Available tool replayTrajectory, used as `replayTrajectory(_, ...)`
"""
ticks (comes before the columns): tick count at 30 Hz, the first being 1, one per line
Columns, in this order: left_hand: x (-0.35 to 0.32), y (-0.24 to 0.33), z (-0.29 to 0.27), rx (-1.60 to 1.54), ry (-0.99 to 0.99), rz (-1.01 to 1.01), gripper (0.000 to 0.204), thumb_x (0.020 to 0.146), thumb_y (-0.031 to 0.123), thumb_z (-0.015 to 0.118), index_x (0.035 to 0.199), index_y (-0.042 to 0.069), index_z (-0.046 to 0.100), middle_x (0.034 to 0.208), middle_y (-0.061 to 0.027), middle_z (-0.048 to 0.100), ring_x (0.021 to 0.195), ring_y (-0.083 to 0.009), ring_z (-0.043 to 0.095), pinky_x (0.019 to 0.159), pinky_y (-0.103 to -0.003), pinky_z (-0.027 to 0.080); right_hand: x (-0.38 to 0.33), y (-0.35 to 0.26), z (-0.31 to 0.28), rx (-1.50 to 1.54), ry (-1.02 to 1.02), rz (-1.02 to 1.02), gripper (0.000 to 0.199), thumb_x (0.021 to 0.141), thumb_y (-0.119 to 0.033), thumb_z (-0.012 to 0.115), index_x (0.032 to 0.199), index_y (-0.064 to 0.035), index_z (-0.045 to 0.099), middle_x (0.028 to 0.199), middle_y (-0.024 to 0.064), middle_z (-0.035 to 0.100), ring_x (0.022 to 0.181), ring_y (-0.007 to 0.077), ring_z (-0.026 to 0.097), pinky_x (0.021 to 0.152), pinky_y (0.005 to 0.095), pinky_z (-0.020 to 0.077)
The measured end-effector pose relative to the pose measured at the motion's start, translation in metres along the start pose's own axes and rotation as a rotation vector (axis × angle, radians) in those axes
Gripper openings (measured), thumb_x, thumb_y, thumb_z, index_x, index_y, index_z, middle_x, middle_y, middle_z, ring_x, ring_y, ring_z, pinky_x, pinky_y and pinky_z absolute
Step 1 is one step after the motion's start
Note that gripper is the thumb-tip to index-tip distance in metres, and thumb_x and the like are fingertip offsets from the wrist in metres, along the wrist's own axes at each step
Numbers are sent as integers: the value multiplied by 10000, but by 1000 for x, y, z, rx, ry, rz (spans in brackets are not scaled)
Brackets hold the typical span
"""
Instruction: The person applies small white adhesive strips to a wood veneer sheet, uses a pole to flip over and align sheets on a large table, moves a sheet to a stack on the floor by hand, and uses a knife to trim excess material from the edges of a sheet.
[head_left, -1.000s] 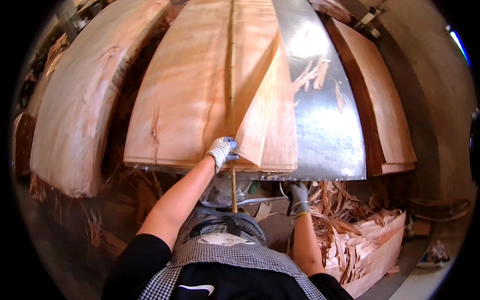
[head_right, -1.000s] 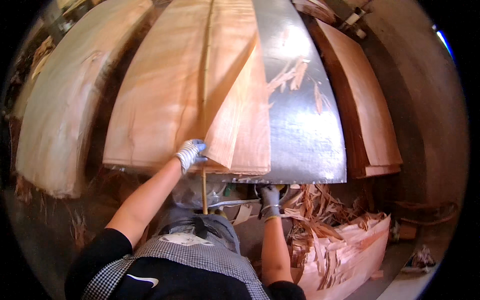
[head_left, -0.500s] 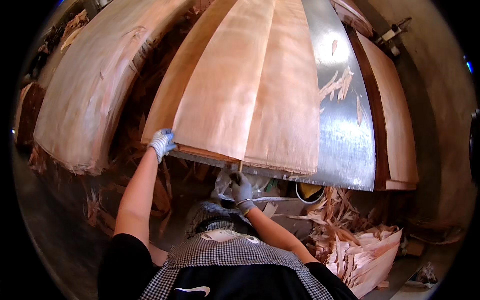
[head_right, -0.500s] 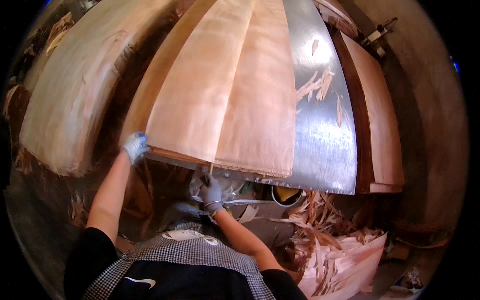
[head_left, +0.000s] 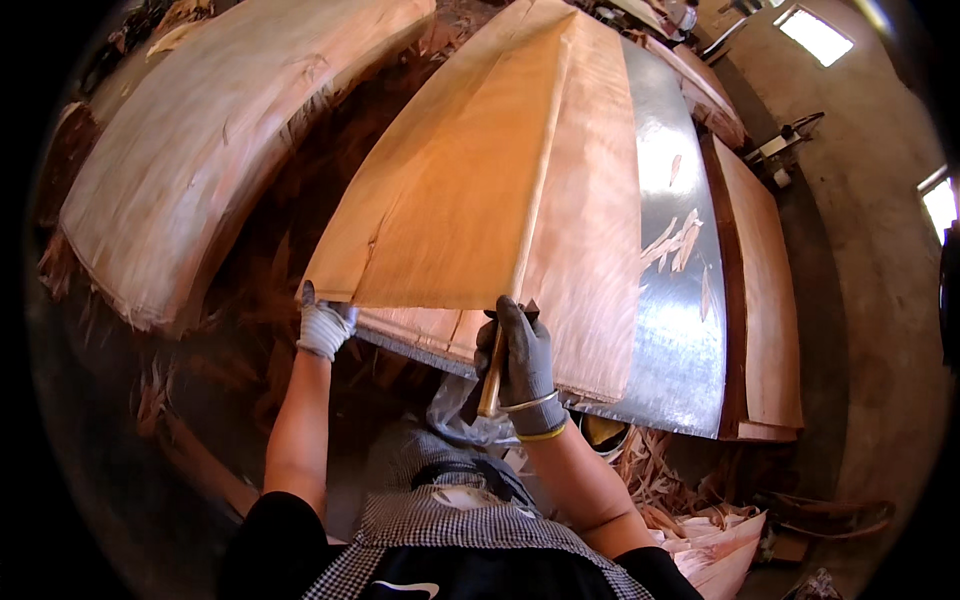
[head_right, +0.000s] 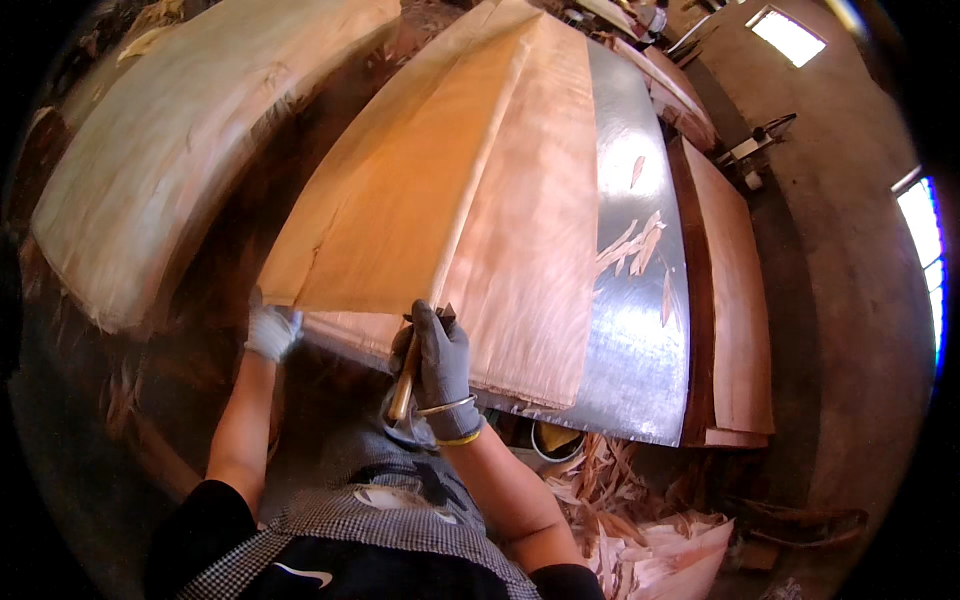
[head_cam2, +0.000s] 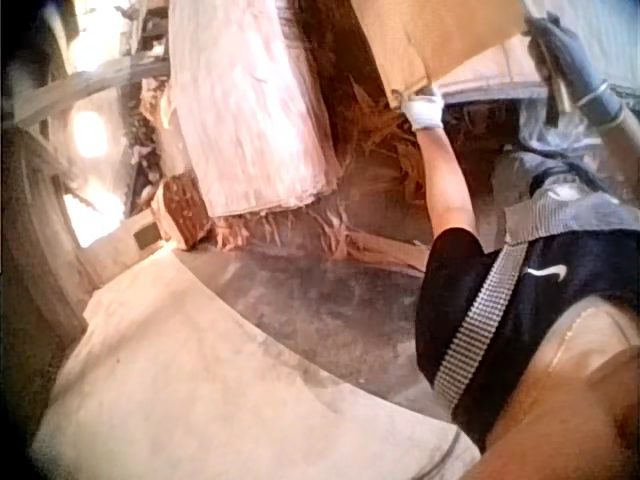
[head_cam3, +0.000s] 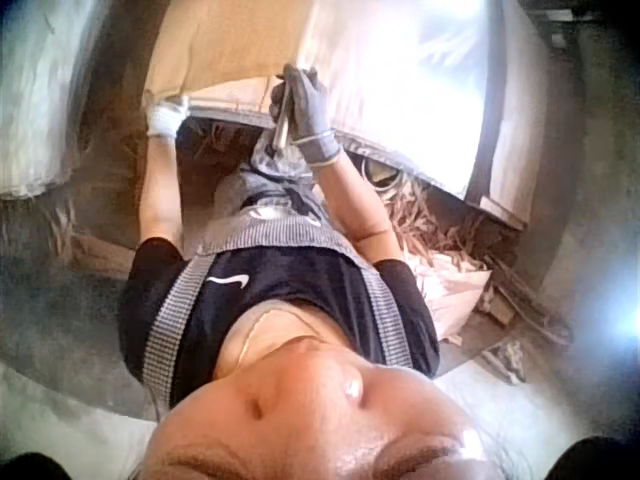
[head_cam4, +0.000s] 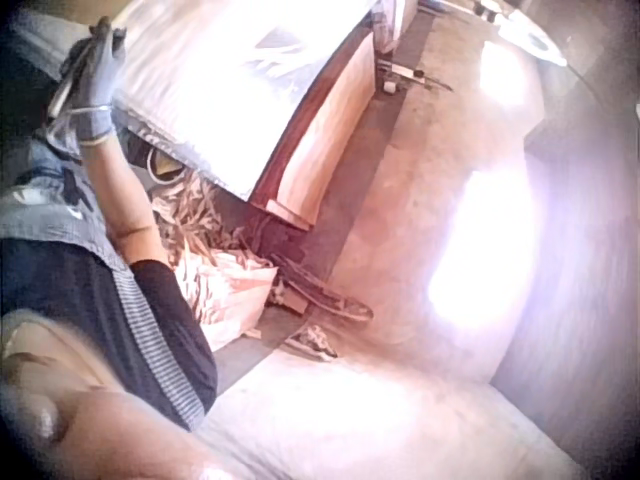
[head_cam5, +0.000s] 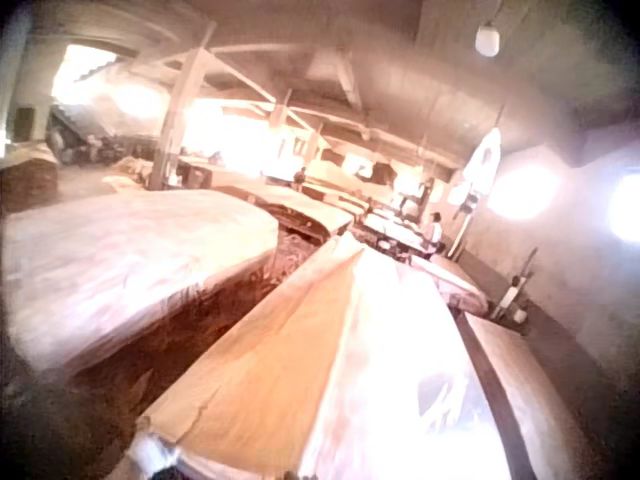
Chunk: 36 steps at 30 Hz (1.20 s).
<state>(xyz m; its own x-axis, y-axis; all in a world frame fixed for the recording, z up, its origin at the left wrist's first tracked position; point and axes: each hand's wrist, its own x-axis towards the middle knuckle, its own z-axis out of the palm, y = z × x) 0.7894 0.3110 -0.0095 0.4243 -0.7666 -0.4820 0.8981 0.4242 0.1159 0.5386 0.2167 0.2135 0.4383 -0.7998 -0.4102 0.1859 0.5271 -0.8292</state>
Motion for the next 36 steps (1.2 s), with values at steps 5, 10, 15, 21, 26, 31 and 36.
replayTrajectory(5,-9,-24,40,122,-102,200,329,833,328,519,1047,78,525,1051,-60,574,959,-194,550,814,-347,475,8,-3,-85,-131,177,-46,270,828,-307,521,853,-40,554,542,43,498,419,154,469,368,261,383)
replayTrajectory(10,-74,-78,-1,316,-349,-267,739,725,584,532,1253,109,325,1313,-112,319,1187,-306,322,968,-481,295,23,-53,-280,-631,476,15,153,787,-214,556,763,-66,583,496,-27,438,398,102,424,345,258,340)
replayTrajectory(15,-123,-131,-51,276,-238,-136,449,804,454,501,1156,180,454,1223,-5,447,1172,-229,361,1002,-447,252,-17,-150,-388,-1888,1103,-366,217,741,-300,581,756,-84,561,705,156,586,675,345,578,544,429,451)
replayTrajectory(21,-164,-205,-84,118,255,-185,470,790,362,554,1180,129,435,1227,-45,460,1168,-258,379,973,-472,311,-81,-141,-464,-1652,1204,-426,219,752,-235,571,943,-127,577,771,180,596,722,359,576,581,434,456)
replayTrajectory(26,-204,-221,-100,316,265,-110,387,814,362,505,1119,124,498,1158,-42,521,1097,-251,458,928,-439,374,-159,-86,-518,-1472,1210,-260,367,750,-221,575,1100,-116,534,832,189,607,752,349,591,617,419,471)
replayTrajectory(31,-203,-218,-93,394,309,28,365,837,389,466,1107,145,497,1152,-21,519,1076,-227,468,913,-422,377,-190,-29,-585,-1352,1189,-299,440,705,-188,621,1123,-100,514,807,178,610,715,346,593,592,420,460)
replayTrajectory(36,-119,-231,-31,665,80,-37,431,824,399,494,1180,161,444,1230,-17,453,1137,-221,411,952,-427,316,-131,-46,-628,-1189,1069,-518,376,723,-240,594,1069,-102,542,817,193,606,743,369,584,611,441,459)
